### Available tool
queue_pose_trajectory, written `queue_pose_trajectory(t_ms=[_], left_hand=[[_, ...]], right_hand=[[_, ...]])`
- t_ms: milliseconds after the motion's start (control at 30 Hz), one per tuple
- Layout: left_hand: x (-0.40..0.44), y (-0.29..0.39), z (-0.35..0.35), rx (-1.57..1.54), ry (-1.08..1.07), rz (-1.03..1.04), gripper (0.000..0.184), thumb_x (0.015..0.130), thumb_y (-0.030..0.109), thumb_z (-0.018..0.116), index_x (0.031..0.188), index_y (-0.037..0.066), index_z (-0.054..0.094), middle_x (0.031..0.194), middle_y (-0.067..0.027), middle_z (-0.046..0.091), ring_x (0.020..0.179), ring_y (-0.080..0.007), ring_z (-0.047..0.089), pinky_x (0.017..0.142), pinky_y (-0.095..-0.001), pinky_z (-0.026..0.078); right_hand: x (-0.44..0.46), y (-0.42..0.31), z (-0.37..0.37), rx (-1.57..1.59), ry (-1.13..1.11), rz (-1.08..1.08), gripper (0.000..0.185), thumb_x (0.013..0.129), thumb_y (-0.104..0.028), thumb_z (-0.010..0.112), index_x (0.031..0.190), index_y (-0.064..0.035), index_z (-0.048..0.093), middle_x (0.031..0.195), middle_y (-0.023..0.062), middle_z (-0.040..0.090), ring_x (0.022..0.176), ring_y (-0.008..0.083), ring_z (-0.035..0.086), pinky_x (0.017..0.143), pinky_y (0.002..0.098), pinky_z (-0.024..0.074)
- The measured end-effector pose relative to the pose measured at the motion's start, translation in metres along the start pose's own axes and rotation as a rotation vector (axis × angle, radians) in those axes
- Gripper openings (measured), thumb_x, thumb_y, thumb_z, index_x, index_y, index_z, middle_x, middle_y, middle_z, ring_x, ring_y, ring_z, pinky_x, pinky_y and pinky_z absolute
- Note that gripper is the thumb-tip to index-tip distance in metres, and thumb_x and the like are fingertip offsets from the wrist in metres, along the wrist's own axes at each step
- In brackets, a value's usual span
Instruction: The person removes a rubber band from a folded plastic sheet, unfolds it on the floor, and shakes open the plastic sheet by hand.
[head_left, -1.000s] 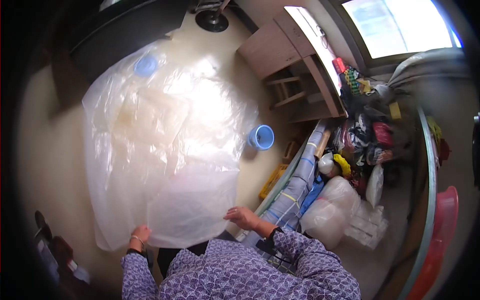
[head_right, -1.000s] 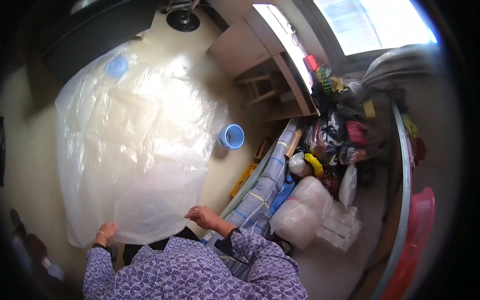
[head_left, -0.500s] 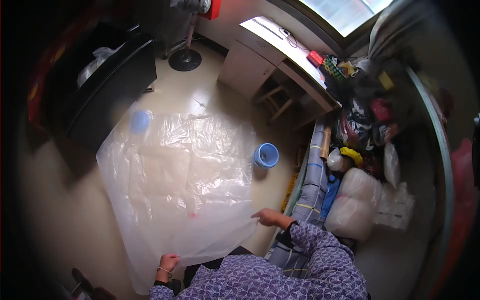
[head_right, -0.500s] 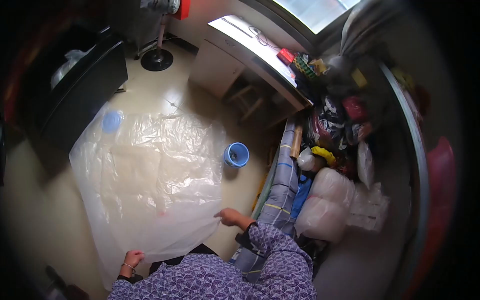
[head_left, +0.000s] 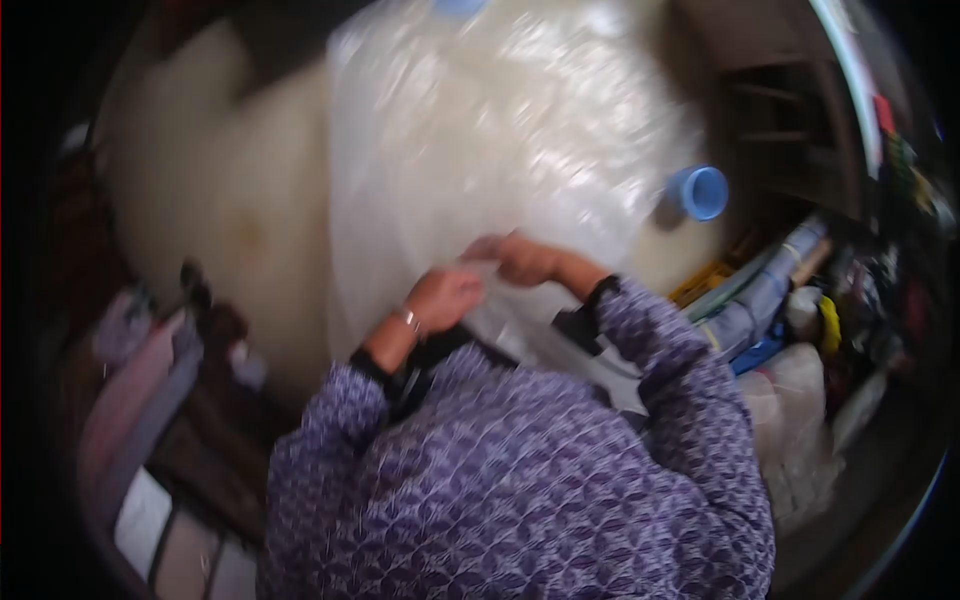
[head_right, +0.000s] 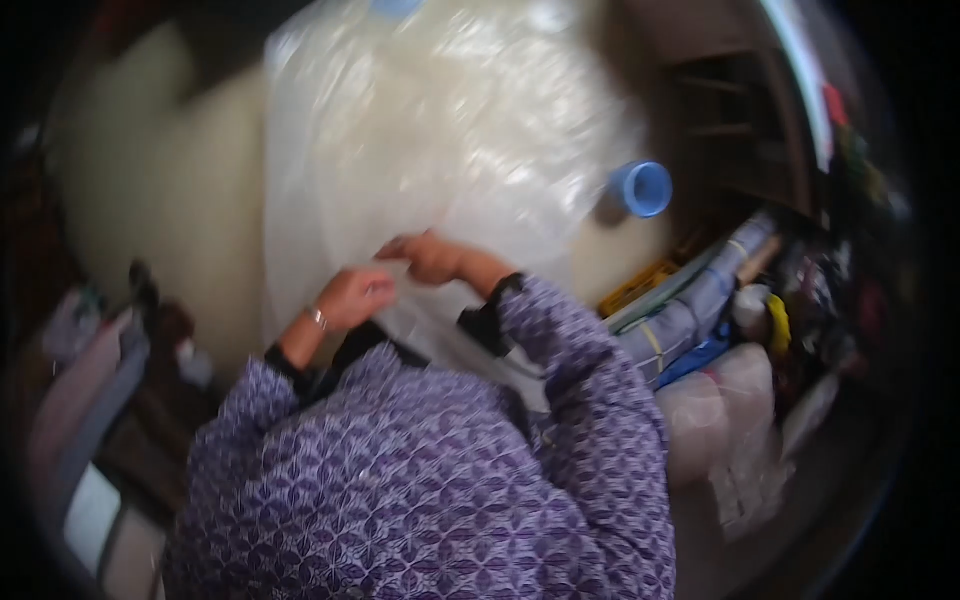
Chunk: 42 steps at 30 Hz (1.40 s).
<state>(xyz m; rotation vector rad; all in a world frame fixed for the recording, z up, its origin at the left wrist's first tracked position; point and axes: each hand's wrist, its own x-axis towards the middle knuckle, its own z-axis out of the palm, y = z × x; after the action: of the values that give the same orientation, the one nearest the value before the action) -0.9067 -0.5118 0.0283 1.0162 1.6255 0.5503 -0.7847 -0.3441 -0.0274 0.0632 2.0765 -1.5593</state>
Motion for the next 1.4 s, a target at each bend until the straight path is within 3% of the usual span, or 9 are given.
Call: queue_pose_trajectory(t_ms=[200, 233, 400, 500, 600, 833, 1033, 1133, 1400], left_hand=[[-0.028, -0.003, -0.009, -0.110, 0.021, -0.102, 0.018, 0.079, 0.020, 0.064, 0.086, 0.004, 0.062, 0.068, -0.0093, 0.060, 0.061, -0.0157, 0.055, 0.061, -0.0293, 0.046], [-0.031, -0.005, -0.011, -0.139, 0.018, -0.103, 0.017, 0.079, 0.019, 0.064, 0.085, 0.004, 0.061, 0.067, -0.0085, 0.060, 0.061, -0.0146, 0.055, 0.061, -0.0290, 0.046], [-0.054, -0.017, -0.017, -0.231, -0.008, -0.063, 0.013, 0.083, 0.015, 0.058, 0.089, 0.003, 0.058, 0.065, -0.0069, 0.059, 0.061, -0.0124, 0.054, 0.061, -0.0284, 0.045], [-0.058, -0.015, -0.021, -0.352, -0.144, -0.264, 0.019, 0.082, 0.020, 0.057, 0.091, 0.004, 0.060, 0.076, -0.0165, 0.063, 0.071, -0.0321, 0.061, 0.065, -0.0361, 0.048], [-0.063, -0.017, -0.015, -0.233, -0.041, -0.112, 0.011, 0.085, 0.012, 0.055, 0.090, 0.003, 0.059, 0.066, -0.0067, 0.059, 0.061, -0.0120, 0.055, 0.059, -0.0288, 0.045], [-0.069, -0.028, -0.029, -0.436, -0.052, -0.131, 0.013, 0.089, 0.014, 0.055, 0.087, 0.002, 0.061, 0.063, 0.0014, 0.054, 0.059, -0.0067, 0.048, 0.056, -0.0238, 0.041], [-0.094, -0.056, -0.037, -0.554, 0.018, -0.278, 0.014, 0.090, 0.015, 0.055, 0.086, 0.003, 0.061, 0.063, 0.0047, 0.051, 0.058, -0.0048, 0.044, 0.055, -0.0219, 0.039], [-0.110, -0.081, -0.058, -0.613, 0.043, -0.349, 0.012, 0.087, 0.016, 0.058, 0.087, 0.004, 0.061, 0.064, 0.0017, 0.053, 0.059, -0.0073, 0.046, 0.057, -0.0238, 0.041], [-0.091, -0.056, -0.067, -0.341, -0.059, -0.150, 0.016, 0.080, 0.015, 0.067, 0.088, 0.002, 0.063, 0.069, -0.0019, 0.058, 0.068, -0.0093, 0.053, 0.067, -0.0253, 0.045]], right_hand=[[-0.001, -0.032, -0.004, -0.108, -0.299, 0.031, 0.038, 0.076, -0.016, 0.057, 0.113, -0.0074, 0.061, 0.136, 0.0136, 0.047, 0.135, 0.0308, 0.031, 0.105, 0.0498, 0.0244], [-0.003, -0.023, 0.006, -0.087, -0.139, -0.023, 0.034, 0.079, -0.019, 0.059, 0.110, -0.0048, 0.061, 0.120, 0.0151, 0.059, 0.120, 0.0296, 0.049, 0.098, 0.0442, 0.0352], [0.002, -0.060, 0.003, 0.201, -0.263, 0.127, 0.024, 0.084, -0.018, 0.059, 0.104, -0.0038, 0.061, 0.087, 0.0128, 0.064, 0.083, 0.0212, 0.059, 0.075, 0.0331, 0.0452], [0.002, -0.066, 0.010, 0.217, -0.223, 0.107, 0.017, 0.086, -0.015, 0.059, 0.099, -0.0046, 0.062, 0.079, 0.0116, 0.064, 0.075, 0.0222, 0.058, 0.071, 0.0331, 0.0455], [-0.005, -0.079, 0.005, 0.110, -0.205, 0.102, 0.012, 0.086, -0.014, 0.060, 0.095, -0.0059, 0.062, 0.074, 0.0112, 0.062, 0.072, 0.0271, 0.057, 0.071, 0.0351, 0.0450], [-0.017, -0.089, 0.009, -0.037, 0.104, -0.177, 0.011, 0.081, -0.013, 0.064, 0.089, -0.0063, 0.062, 0.070, 0.0126, 0.061, 0.070, 0.0329, 0.059, 0.070, 0.0412, 0.0435], [-0.048, -0.087, 0.004, -0.042, 0.234, -0.220, 0.014, 0.078, -0.005, 0.067, 0.092, -0.0048, 0.063, 0.079, 0.0106, 0.063, 0.076, 0.0291, 0.059, 0.075, 0.0366, 0.0439], [-0.067, -0.097, -0.007, 0.064, 0.147, 0.171, 0.030, 0.079, -0.012, 0.070, 0.106, -0.0029, 0.062, 0.093, 0.0125, 0.065, 0.083, 0.0283, 0.061, 0.076, 0.0386, 0.0480], [-0.005, -0.088, 0.000, -0.107, -0.182, -0.082, 0.079, 0.066, -0.035, 0.080, 0.134, -0.0113, 0.047, 0.139, 0.0219, 0.041, 0.116, 0.0396, 0.051, 0.096, 0.0423, 0.0425]])
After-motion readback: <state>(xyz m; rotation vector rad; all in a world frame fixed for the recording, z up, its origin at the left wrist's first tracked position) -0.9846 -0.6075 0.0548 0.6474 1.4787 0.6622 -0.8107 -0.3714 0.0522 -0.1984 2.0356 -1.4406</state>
